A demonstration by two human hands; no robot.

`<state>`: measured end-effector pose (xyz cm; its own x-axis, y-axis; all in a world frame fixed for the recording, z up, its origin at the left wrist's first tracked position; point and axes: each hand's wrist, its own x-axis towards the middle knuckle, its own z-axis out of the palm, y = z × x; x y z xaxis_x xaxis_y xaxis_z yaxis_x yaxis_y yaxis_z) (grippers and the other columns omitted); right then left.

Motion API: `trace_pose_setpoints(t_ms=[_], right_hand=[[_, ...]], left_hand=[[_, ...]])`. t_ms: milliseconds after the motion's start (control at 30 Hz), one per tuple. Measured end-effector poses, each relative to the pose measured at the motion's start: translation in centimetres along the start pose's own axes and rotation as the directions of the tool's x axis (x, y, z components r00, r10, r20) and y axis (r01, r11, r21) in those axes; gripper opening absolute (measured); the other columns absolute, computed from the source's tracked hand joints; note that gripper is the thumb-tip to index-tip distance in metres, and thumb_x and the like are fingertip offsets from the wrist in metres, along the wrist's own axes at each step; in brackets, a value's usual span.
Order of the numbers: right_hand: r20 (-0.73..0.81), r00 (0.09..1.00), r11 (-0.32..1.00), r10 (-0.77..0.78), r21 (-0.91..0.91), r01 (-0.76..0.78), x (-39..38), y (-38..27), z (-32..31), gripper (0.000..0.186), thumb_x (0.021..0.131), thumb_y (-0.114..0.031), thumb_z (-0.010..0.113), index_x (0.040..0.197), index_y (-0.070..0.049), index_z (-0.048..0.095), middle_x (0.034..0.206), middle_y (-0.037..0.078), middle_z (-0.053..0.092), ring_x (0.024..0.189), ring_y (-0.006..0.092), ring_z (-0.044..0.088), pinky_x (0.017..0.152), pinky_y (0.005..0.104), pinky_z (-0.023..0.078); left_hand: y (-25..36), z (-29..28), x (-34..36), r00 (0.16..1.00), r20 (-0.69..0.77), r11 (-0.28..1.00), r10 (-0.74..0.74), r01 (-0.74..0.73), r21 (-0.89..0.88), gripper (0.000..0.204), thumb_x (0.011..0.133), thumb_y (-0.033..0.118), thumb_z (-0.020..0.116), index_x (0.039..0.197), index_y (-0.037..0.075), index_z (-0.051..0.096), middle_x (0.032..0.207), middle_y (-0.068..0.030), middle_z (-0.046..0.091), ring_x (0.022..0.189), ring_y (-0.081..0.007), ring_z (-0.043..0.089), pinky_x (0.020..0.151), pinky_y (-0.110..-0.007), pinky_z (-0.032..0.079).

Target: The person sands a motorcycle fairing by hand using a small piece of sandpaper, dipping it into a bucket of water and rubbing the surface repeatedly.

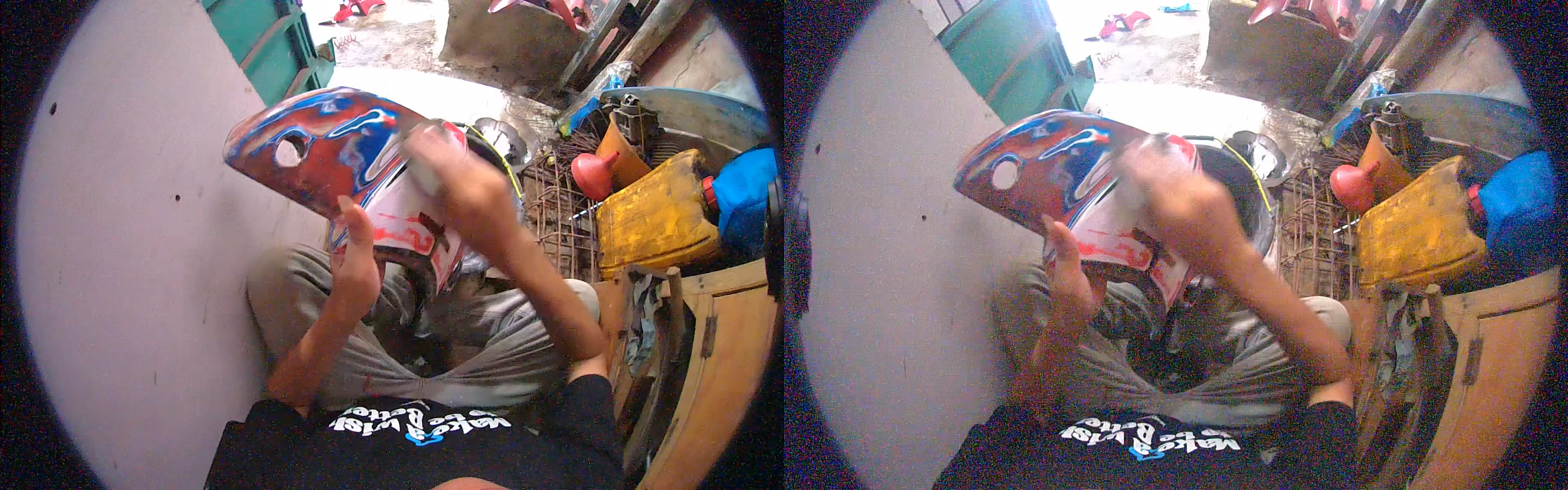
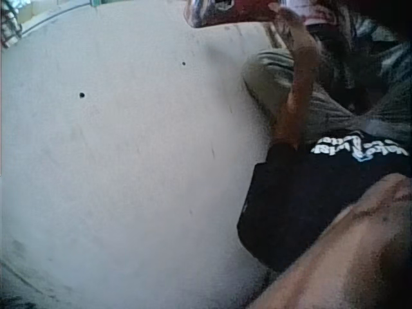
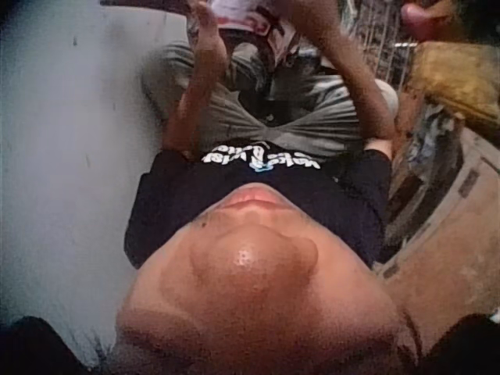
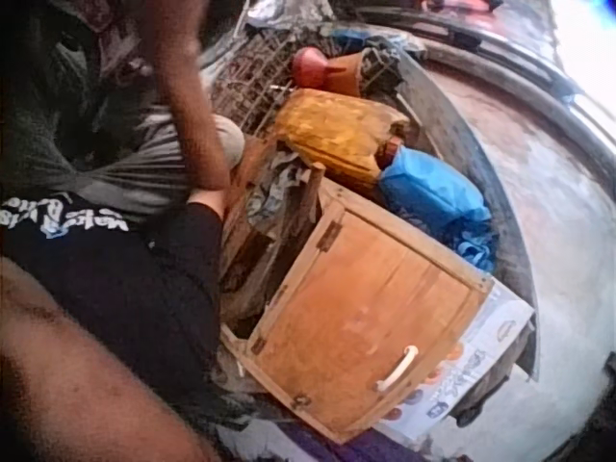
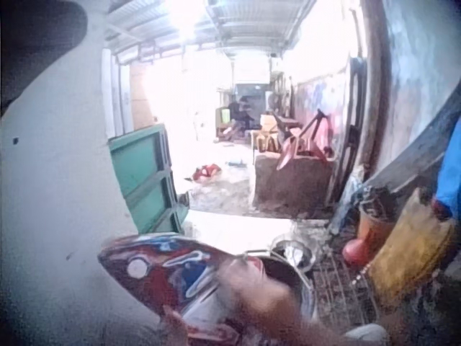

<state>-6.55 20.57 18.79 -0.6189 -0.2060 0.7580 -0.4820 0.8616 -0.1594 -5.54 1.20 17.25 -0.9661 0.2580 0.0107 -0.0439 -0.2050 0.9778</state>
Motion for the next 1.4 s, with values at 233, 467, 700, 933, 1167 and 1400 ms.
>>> trace_pose_setpoints(t_ms=[233,467,700,933,1167,1400], right_hand=[[0.160,0.956,0.955,0.247,0.129,-0.269,0.3,2.2,-1.2,0.040,0.090,-0.007,0.056,0.129,-0.002,0.058,0.123,0.020,0.065,0.112,0.0314,0.066,0.093,0.0392,0.054],[0.097,0.982,0.977,0.159,0.130,-0.171,-0.7,3.3,0.1,0.044,0.086,-0.008,0.060,0.129,-0.002,0.058,0.127,0.019,0.065,0.115,0.0340,0.065,0.097,0.0402,0.053],[0.059,0.998,0.984,0.011,0.178,-0.021,-0.3,-0.3,0.0,0.043,0.088,-0.002,0.056,0.130,-0.006,0.061,0.124,0.019,0.066,0.113,0.0311,0.066,0.098,0.0393,0.052],[0.026,0.990,0.978,-0.140,0.162,0.134,-0.5,-0.3,-0.3,0.046,0.086,-0.019,0.064,0.131,-0.008,0.058,0.129,0.016,0.064,0.119,0.0277,0.063,0.098,0.0394,0.054],[0.030,0.989,0.949,0.147,0.277,-0.150,-1.2,1.3,0.4,0.038,0.091,0.000,0.054,0.129,-0.003,0.060,0.130,0.022,0.061,0.126,0.0342,0.057,0.107,0.0375,0.045],[0.044,0.977,0.946,0.210,0.244,-0.214,-2.2,2.6,1.2,0.042,0.089,-0.001,0.055,0.131,-0.006,0.060,0.126,0.018,0.064,0.118,0.0302,0.063,0.101,0.0372,0.050]], left_hand=[[-0.4,-0.3,0.0,0.995,-0.009,0.980,-0.097,0.094,-0.177,0.054,0.103,0.052,0.044,0.127,0.004,0.051,0.103,-0.0050,0.063,0.087,-0.0144,0.064,0.076,-0.030,0.055],[1.2,1.0,0.1,0.999,-0.021,0.965,-0.028,0.021,-0.262,0.051,0.104,0.048,0.043,0.128,0.004,0.049,0.107,-0.0059,0.060,0.095,-0.0144,0.062,0.082,-0.030,0.052],[0.6,0.7,0.7,0.996,-0.038,0.944,-0.075,0.059,-0.326,0.049,0.103,0.049,0.046,0.125,0.006,0.053,0.106,-0.0041,0.063,0.091,-0.0124,0.065,0.078,-0.029,0.055],[-0.6,-0.4,1.1,0.999,0.017,0.986,-0.049,0.051,-0.161,0.062,0.105,0.055,0.033,0.137,0.002,0.041,0.114,-0.0122,0.063,0.101,-0.0213,0.066,0.090,-0.037,0.054],[-0.8,-0.6,1.2,0.994,-0.083,0.948,-0.075,0.045,-0.316,0.061,0.104,0.033,0.050,0.148,-0.005,0.031,0.123,-0.0145,0.058,0.106,-0.0258,0.062,0.091,-0.033,0.050],[-0.3,0.1,1.3,0.977,-0.196,0.976,0.086,-0.122,-0.179,0.061,0.093,0.010,0.060,0.145,-0.007,0.034,0.117,-0.0206,0.060,0.108,-0.0314,0.062,0.093,-0.039,0.049]])
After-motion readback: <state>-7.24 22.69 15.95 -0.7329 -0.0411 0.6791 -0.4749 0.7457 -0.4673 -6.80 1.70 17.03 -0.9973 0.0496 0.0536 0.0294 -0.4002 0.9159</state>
